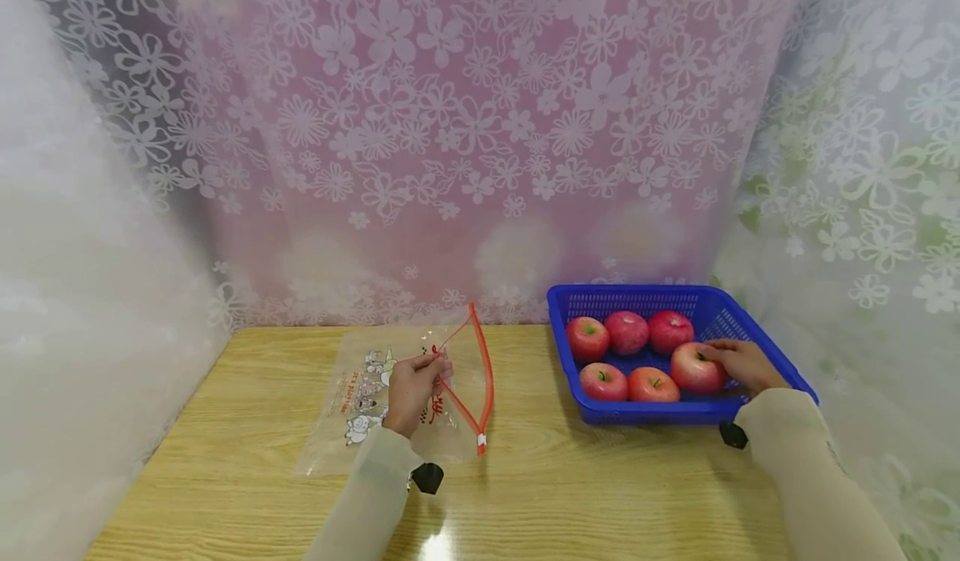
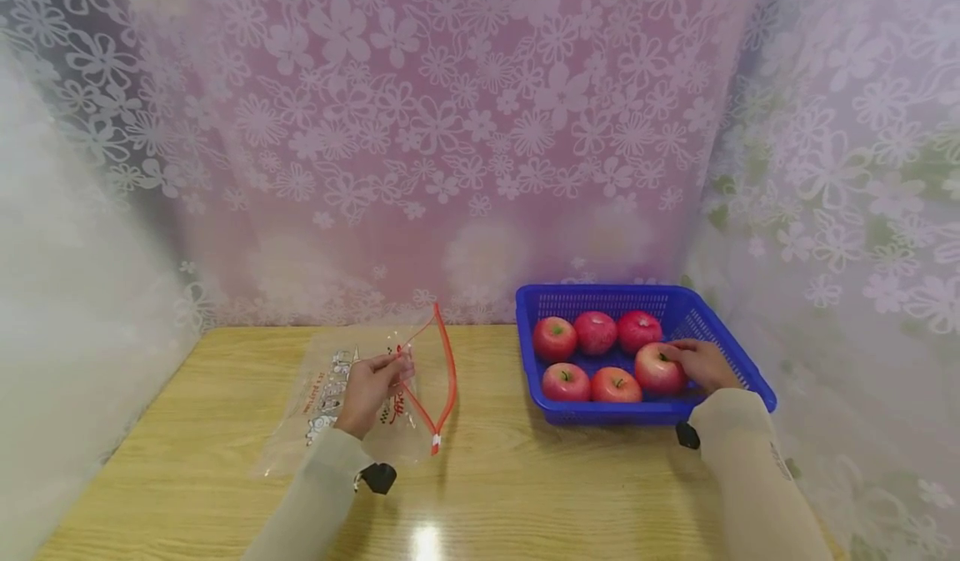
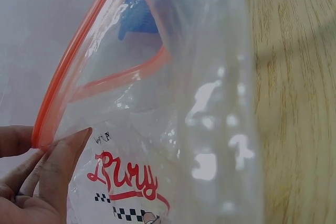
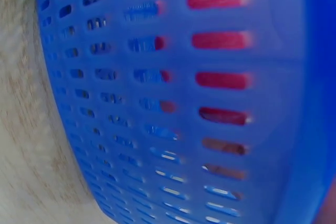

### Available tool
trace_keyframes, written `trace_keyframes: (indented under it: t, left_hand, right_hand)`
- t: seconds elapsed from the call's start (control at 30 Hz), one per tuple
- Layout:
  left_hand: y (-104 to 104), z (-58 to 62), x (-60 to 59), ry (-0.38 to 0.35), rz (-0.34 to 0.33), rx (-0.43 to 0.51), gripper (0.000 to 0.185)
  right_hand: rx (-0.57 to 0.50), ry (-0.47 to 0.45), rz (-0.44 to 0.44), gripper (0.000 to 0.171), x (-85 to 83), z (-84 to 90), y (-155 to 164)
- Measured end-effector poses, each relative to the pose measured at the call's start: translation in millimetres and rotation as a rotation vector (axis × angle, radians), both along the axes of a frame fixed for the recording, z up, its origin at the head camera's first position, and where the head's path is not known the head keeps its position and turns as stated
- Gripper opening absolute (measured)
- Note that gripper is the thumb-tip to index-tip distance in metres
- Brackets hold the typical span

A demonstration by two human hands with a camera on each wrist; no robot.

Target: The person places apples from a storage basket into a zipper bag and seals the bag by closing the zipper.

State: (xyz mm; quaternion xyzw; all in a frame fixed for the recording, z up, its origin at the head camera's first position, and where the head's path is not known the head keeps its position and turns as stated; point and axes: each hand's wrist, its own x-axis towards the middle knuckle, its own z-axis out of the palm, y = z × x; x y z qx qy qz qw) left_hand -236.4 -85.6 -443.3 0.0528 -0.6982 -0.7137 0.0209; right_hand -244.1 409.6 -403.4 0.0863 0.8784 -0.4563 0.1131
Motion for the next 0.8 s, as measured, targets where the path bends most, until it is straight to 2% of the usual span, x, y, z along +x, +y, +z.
trace_keyframes:
  t: [0.17,0.57,0.8]
  left_hand:
    - [-0.5,-0.8,1.1,-0.003,-0.001,0.001,0.029]
    - [-0.3,1.1,-1.7,0.007,0.011,-0.008,0.028]
    - [-0.2,-0.8,-2.2,0.01,0.014,-0.007,0.028]
  right_hand:
    - [-0.05,0.027,-0.031,0.073,4.4,1.0,-4.7]
    - [-0.122,0.075,-0.024,0.076,7.9,6.1,-14.5]
    - [-0.141,0.146,-0.032,0.072,11.3,6.7,-27.2]
